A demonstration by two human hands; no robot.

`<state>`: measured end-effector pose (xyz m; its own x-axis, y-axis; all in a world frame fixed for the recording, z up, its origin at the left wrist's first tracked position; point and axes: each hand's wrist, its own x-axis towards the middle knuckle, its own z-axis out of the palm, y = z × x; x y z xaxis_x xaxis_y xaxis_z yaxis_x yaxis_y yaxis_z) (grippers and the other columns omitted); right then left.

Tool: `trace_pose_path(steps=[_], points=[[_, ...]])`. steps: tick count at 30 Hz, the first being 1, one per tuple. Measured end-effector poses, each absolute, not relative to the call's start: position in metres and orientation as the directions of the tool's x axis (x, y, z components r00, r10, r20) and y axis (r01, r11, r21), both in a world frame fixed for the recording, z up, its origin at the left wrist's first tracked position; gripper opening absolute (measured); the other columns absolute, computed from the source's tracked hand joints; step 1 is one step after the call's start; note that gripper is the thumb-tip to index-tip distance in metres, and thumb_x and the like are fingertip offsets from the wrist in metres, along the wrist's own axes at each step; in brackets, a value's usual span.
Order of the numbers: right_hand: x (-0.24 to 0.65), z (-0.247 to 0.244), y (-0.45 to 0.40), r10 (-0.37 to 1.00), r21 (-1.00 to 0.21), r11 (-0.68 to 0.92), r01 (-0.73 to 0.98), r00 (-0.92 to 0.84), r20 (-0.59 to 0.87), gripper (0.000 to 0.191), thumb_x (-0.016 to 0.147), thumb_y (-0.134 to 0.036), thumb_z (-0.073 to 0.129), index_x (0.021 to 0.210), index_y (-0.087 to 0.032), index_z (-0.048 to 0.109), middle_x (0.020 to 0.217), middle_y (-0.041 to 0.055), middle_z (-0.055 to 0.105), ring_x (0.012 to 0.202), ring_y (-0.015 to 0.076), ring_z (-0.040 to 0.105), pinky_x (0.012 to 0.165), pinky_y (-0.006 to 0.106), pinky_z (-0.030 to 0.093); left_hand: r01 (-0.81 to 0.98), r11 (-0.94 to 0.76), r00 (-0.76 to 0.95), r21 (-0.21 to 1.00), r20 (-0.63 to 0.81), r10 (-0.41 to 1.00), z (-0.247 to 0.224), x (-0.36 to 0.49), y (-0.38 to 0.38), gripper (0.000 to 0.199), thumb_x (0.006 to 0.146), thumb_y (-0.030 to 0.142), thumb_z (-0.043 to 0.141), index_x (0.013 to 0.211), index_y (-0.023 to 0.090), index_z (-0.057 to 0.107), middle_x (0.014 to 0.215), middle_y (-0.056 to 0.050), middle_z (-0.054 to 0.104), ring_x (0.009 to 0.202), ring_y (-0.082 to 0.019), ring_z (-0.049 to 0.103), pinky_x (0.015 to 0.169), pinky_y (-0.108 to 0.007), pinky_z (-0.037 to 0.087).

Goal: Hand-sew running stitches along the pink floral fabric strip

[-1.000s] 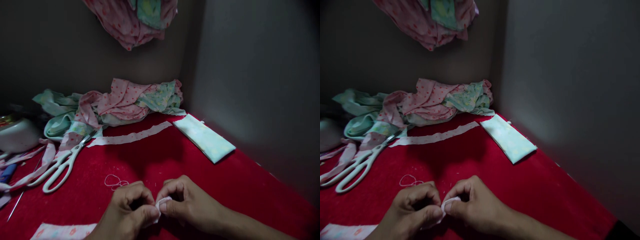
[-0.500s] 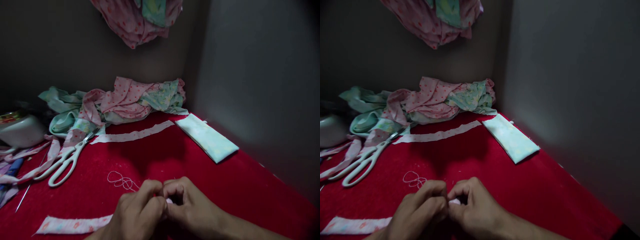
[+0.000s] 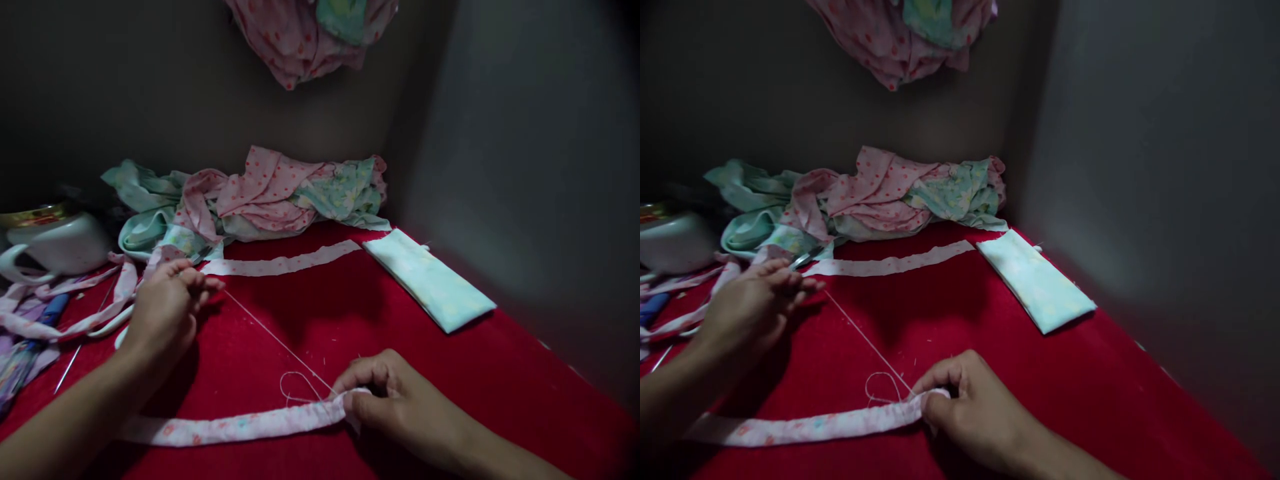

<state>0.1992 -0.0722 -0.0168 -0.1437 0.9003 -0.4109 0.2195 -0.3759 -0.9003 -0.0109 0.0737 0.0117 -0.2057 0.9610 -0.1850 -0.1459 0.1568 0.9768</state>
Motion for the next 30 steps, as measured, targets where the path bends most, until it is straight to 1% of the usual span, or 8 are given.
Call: trace_pose_path(steps=[3,6,10,13,17,19,22,30], points=[[0.199,-0.016,-0.072,0.899,-0.893,-0.377,0.245,-0.136,-0.417,0.024,0.065,-0.012,0.049,0.068,-0.013,0.073,0.051,-0.0001,0.053,0.047,0.0094,0.04,0.046,0.022,0.027,0.057,0.008,-0.267,0.998,0.007,0.964,0.019,-0.028,0.087,0.025,0.072,0.001,0.057,0.089,0.019,0.053,0.065,0.011,0.057,0.053,-0.004,0.053,0.049,-0.012,0.037],[0.198,-0.016,-0.073,0.907,-0.898,-0.352,0.263,-0.142,-0.397,0.025,0.065,-0.01,0.048,0.067,-0.013,0.073,0.051,-0.0002,0.053,0.048,0.0095,0.039,0.047,0.022,0.028,0.186,-0.043,-0.178,0.982,0.077,0.981,0.018,-0.03,0.084,0.037,0.069,0.003,0.062,0.099,0.023,0.052,0.065,0.014,0.052,0.049,-0.003,0.049,0.047,-0.011,0.034],[0.198,-0.015,-0.073,0.908,-0.899,-0.353,0.259,-0.136,-0.396,0.024,0.065,-0.01,0.048,0.067,-0.013,0.072,0.052,-0.0002,0.053,0.049,0.0098,0.039,0.047,0.022,0.028,0.263,0.041,0.236,0.964,-0.106,0.966,0.004,-0.005,0.052,0.022,0.068,0.015,0.064,0.09,0.015,0.062,0.055,0.006,0.057,0.045,-0.01,0.053,0.045,-0.019,0.041],[0.198,-0.015,-0.073,0.915,-0.905,-0.334,0.263,-0.139,-0.378,0.026,0.064,-0.01,0.048,0.067,-0.014,0.073,0.052,-0.0004,0.053,0.05,0.0099,0.04,0.048,0.022,0.029,0.306,0.045,0.559,0.951,-0.218,0.8,-0.008,0.016,0.023,0.029,0.069,0.018,0.063,0.097,0.014,0.068,0.07,-0.001,0.068,0.058,-0.015,0.059,0.053,-0.021,0.044],[0.197,-0.013,-0.072,0.925,-0.928,-0.307,0.212,-0.161,-0.343,0.027,0.063,-0.009,0.048,0.067,-0.016,0.074,0.054,-0.0013,0.055,0.052,0.0095,0.041,0.049,0.021,0.03,0.361,-0.233,0.825,0.903,-0.193,0.532,-0.012,0.028,0.002,0.028,0.081,0.013,0.047,0.101,0.018,0.066,0.077,-0.001,0.065,0.066,-0.014,0.056,0.057,-0.021,0.039],[0.196,-0.012,-0.072,0.925,-0.935,-0.301,0.187,-0.181,-0.334,0.027,0.063,-0.009,0.048,0.067,-0.016,0.074,0.055,-0.0015,0.055,0.053,0.0093,0.042,0.05,0.02,0.03,0.341,-0.321,0.858,0.884,-0.153,0.491,-0.012,0.029,0.0,0.021,0.081,0.011,0.046,0.078,0.015,0.067,0.066,0.001,0.059,0.06,-0.012,0.051,0.056,-0.02,0.035],[0.196,-0.011,-0.072,0.925,-0.935,-0.305,0.182,-0.178,-0.337,0.024,0.063,-0.012,0.05,0.067,-0.014,0.074,0.055,-0.0011,0.055,0.053,0.0096,0.041,0.05,0.02,0.03,0.347,-0.24,0.816,0.907,-0.165,0.554,-0.013,0.027,0.003,0.02,0.079,0.015,0.052,0.061,0.014,0.06,0.056,0.002,0.05,0.053,-0.01,0.043,0.051,-0.02,0.029],[0.197,-0.011,-0.072,0.902,-0.895,-0.363,0.258,-0.143,-0.407,0.023,0.066,-0.015,0.051,0.07,-0.013,0.074,0.054,0.0003,0.055,0.052,0.0104,0.042,0.049,0.022,0.03,0.212,0.113,0.55,0.971,-0.214,0.808,-0.008,0.016,0.027,0.023,0.075,0.036,0.055,0.065,0.015,0.052,0.045,0.01,0.031,0.039,-0.005,0.019,0.036,-0.016,0.014]])
